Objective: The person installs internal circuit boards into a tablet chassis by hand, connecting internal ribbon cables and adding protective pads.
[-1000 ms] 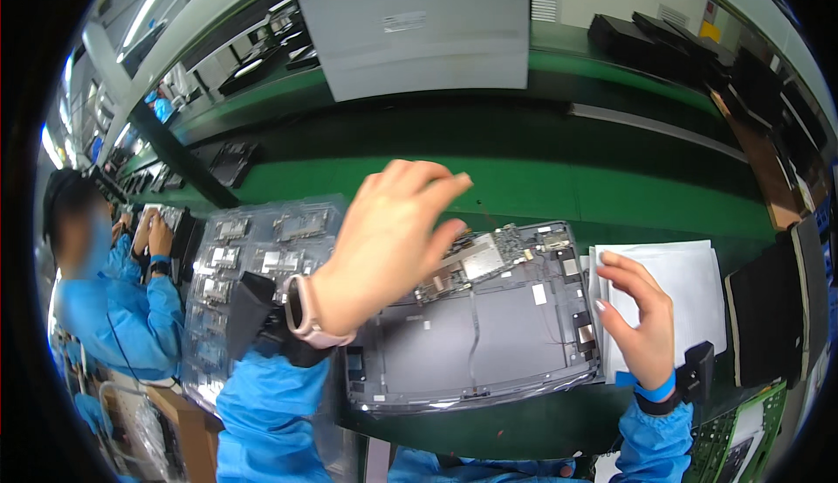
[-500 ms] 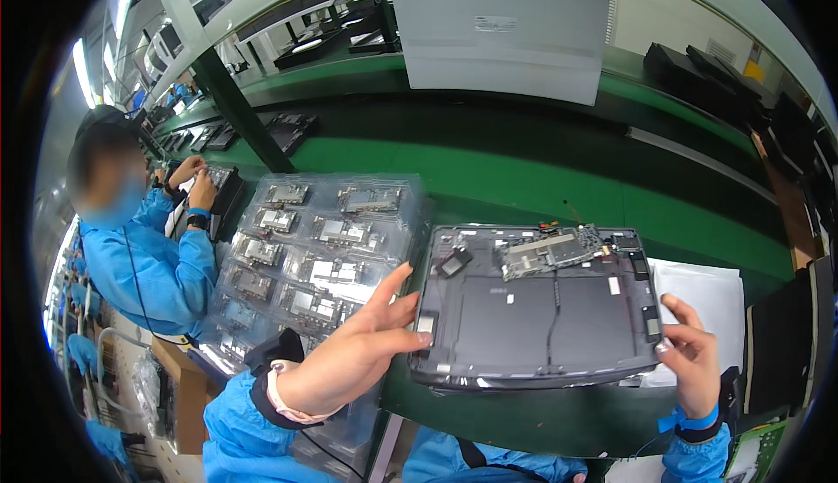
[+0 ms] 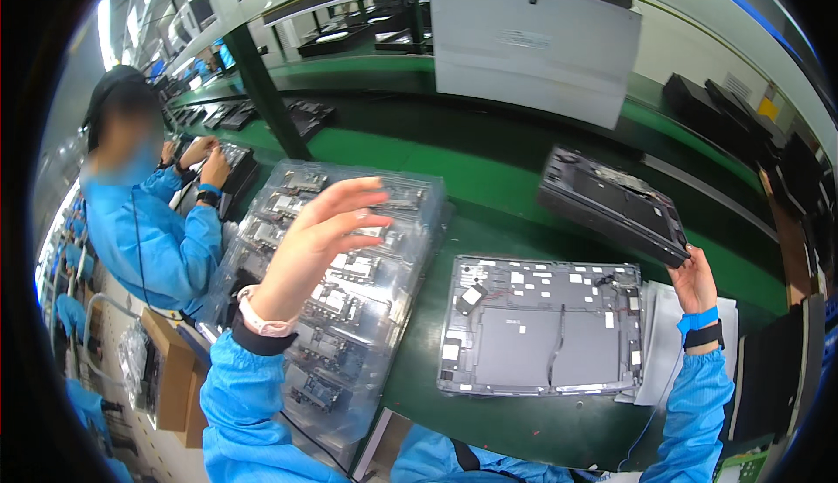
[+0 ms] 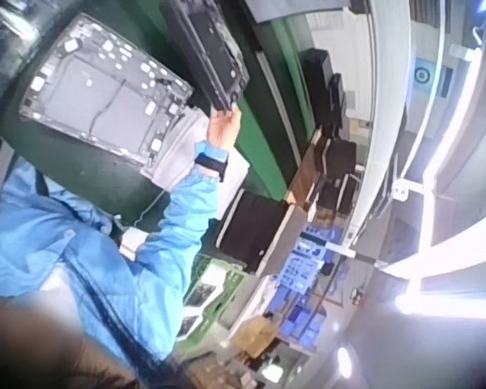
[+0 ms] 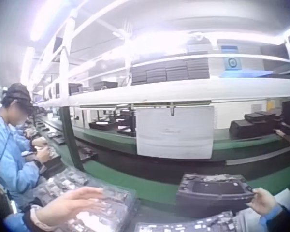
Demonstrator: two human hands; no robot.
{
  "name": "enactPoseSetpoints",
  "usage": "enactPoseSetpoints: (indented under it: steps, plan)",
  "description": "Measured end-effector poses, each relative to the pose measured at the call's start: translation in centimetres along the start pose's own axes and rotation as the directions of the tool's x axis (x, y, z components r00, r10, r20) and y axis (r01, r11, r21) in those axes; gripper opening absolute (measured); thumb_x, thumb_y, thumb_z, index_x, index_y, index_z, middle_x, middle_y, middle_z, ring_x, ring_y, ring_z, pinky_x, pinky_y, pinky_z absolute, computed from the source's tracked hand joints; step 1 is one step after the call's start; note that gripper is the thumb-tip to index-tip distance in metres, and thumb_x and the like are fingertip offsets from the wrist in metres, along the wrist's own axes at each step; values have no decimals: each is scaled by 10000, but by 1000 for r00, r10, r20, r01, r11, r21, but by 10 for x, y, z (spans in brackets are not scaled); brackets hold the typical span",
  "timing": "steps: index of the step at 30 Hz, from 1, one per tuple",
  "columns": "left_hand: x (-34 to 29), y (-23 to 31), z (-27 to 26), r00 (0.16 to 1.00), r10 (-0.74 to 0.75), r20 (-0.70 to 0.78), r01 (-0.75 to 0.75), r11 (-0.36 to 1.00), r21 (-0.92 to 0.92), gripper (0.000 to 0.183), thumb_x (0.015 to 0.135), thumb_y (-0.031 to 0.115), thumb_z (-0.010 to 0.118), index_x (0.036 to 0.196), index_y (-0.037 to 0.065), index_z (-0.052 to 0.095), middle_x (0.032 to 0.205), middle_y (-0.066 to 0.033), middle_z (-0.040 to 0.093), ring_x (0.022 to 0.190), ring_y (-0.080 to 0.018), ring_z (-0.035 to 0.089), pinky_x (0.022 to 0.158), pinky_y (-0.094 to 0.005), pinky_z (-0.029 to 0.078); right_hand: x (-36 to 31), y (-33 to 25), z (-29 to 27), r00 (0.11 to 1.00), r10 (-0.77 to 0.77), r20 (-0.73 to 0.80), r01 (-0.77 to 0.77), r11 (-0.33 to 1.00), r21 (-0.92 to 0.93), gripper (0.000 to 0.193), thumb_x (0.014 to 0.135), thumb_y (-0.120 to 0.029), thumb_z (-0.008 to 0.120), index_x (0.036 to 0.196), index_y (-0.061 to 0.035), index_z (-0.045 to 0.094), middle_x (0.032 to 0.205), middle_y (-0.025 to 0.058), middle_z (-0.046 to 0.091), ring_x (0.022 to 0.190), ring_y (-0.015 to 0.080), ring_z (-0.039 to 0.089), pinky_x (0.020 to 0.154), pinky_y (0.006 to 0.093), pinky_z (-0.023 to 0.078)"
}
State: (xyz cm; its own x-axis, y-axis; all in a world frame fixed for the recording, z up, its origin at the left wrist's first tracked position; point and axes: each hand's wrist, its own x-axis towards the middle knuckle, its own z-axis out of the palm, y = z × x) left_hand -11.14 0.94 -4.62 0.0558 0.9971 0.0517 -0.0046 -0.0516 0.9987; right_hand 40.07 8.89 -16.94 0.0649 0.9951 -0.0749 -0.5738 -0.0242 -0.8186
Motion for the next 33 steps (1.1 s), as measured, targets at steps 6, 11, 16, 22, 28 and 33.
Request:
enactPoseSetpoints:
  steps: [6, 11, 16, 22, 28, 33]
  plan:
    - [-46, -61, -142, 942, 179, -286, 64, 738, 672, 272, 822, 51, 597, 1091, 17, 575, 934, -96, 660, 880, -166, 625, 756, -301, 491, 85, 43, -90, 1000, -13, 1, 13, 998, 65, 221, 888, -140, 548, 1058, 0, 547, 1099, 116, 598, 1027, 222, 558, 895, 355, 458]
    - [-64, -79, -196, 959, 190, -209, 136, 337, 931, 259, 734, 5, 620, 991, 18, 594, 906, -145, 644, 901, -323, 599, 822, -369, 467, 130, 54, -113, 993, -117, -26, 119, 990, 73, 319, 946, -224, 503, 1183, -11, 518, 1214, 113, 551, 1131, 217, 510, 977, 347, 406]
    - [-49, -100, -210, 943, 283, -178, 97, 278, 956, 255, 739, -43, 564, 982, 30, 598, 974, -160, 601, 1000, -343, 515, 881, -400, 417, 142, 56, -122, 992, 22, -122, -24, 1000, -16, 366, 888, -301, 520, 1188, -91, 522, 1256, 32, 528, 1214, 190, 408, 1069, 390, 153]
    - [9, -110, -214, 922, 381, -76, -7, 213, 977, 254, 697, -64, 559, 928, 35, 601, 915, -153, 612, 954, -342, 545, 832, -402, 446, 138, 54, -106, 974, 34, -225, -47, 997, -55, 481, 790, -326, 576, 1223, -124, 514, 1323, 28, 477, 1280, 190, 328, 1083, 440, 7]
    - [-4, -98, -220, 968, 235, 91, -123, 125, 985, 352, 617, -89, 543, 943, 42, 566, 942, -168, 584, 947, -353, 548, 829, -405, 448, 51, 19, -10, 987, -128, -101, 98, 961, -260, 607, 830, -264, 531, 1395, -111, 368, 1470, 63, 311, 1394, 192, 144, 1102, 466, 10]
    - [-25, -89, -216, 997, 43, 67, -73, 161, 984, 655, 633, -135, 478, 1254, 73, 483, 1169, -174, 557, 1098, -354, 507, 934, -415, 403, -27, -2, 77, 925, -225, 307, 359, 785, -506, 271, 832, -2, 503, 1092, -6, 578, 1117, 90, 599, 1029, 213, 566, 927, 339, 410]
